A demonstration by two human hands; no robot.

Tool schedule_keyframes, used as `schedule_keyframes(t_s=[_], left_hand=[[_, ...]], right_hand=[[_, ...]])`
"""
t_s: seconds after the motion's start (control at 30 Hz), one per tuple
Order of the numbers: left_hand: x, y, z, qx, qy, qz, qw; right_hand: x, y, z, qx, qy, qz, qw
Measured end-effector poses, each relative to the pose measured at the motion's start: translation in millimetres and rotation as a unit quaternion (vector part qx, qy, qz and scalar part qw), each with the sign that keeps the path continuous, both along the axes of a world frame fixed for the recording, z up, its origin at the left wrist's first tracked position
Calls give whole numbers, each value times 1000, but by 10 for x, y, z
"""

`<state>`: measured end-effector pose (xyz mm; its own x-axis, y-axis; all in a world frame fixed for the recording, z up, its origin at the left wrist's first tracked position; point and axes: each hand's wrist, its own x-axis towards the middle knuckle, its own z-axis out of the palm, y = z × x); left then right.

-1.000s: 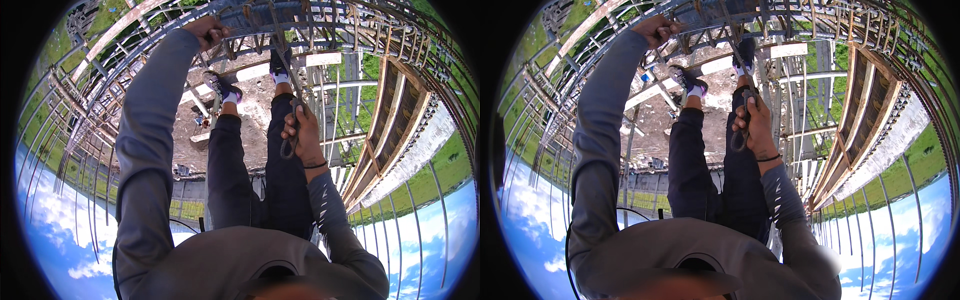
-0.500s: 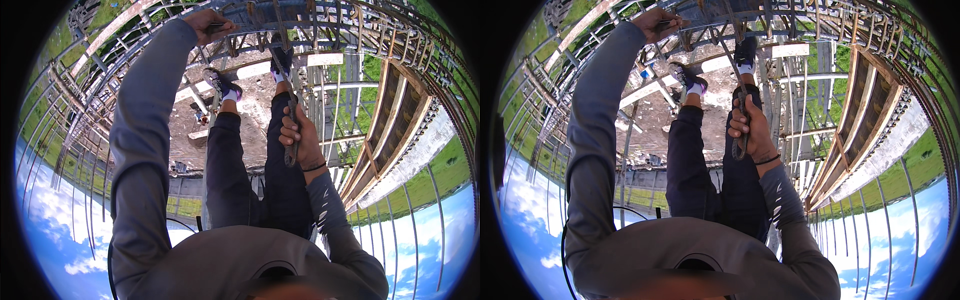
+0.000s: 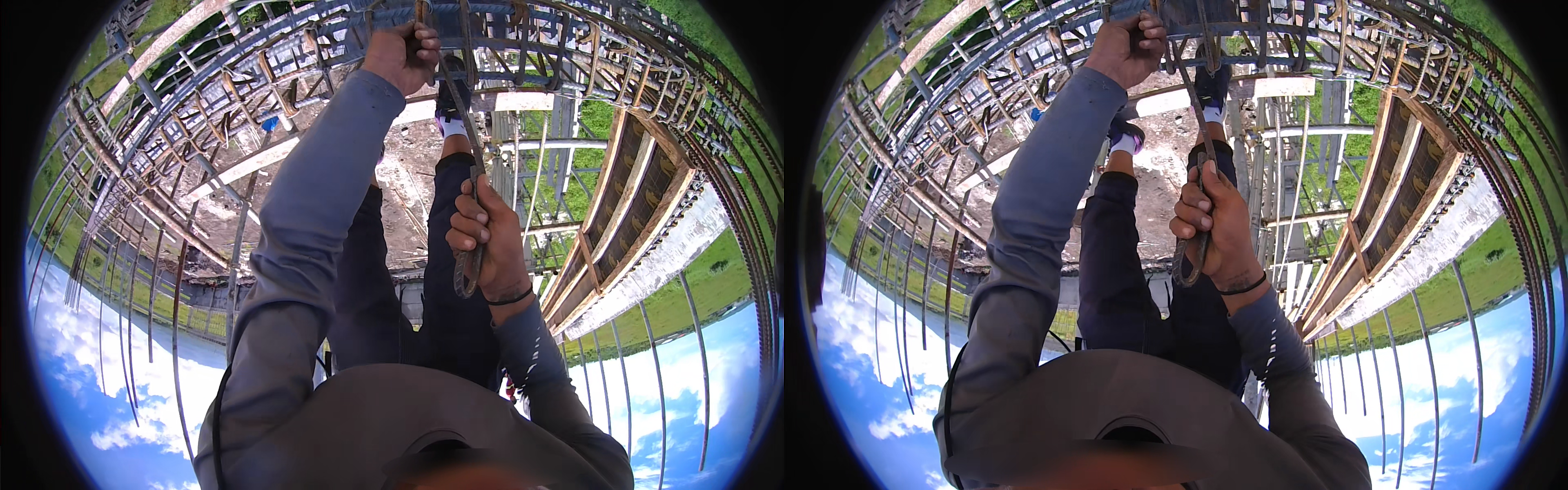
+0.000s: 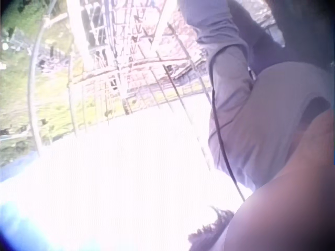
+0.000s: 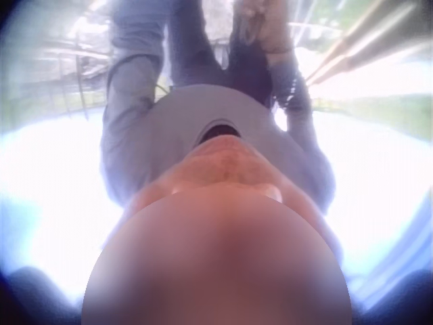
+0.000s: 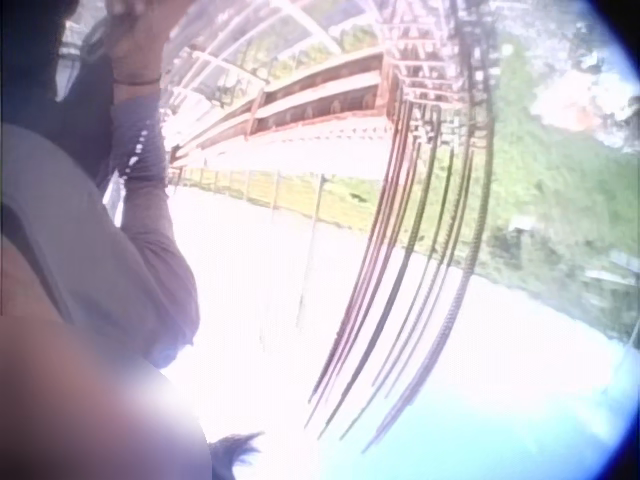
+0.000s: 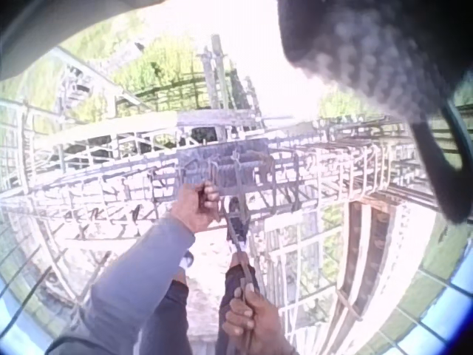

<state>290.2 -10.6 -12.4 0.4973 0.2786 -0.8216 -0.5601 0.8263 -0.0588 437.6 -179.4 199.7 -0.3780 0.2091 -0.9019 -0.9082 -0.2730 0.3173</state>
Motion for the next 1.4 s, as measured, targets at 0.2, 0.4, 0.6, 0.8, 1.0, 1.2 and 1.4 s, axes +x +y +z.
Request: schedule_keyframes(t_s=[0.2, 0.4, 0.6, 0.8, 1.0, 1.2, 1.4], left_hand=[[-392, 14, 133, 12, 48, -212, 976], [-150, -679, 235, 54, 54, -128, 989], [278, -879, 81, 59, 103, -70, 990], [409, -937, 216, 5, 124, 20, 992], [285, -484, 467, -95, 112, -63, 987], [304, -321, 356, -121, 159, -75, 977], [201, -428, 296, -130, 14, 70, 989]], right_hand=[[-55, 79, 102, -11, -28, 52, 998], [-27, 109, 65, -6, -24, 49, 998], [311, 367, 86, 71, -180, 321, 927], [571, 762, 221, 348, -474, 790, 172], [291, 673, 468, 462, -393, 785, 127], [247, 960, 400, 507, -310, 763, 256], [-16, 356, 104, 135, 267, -39, 953]])
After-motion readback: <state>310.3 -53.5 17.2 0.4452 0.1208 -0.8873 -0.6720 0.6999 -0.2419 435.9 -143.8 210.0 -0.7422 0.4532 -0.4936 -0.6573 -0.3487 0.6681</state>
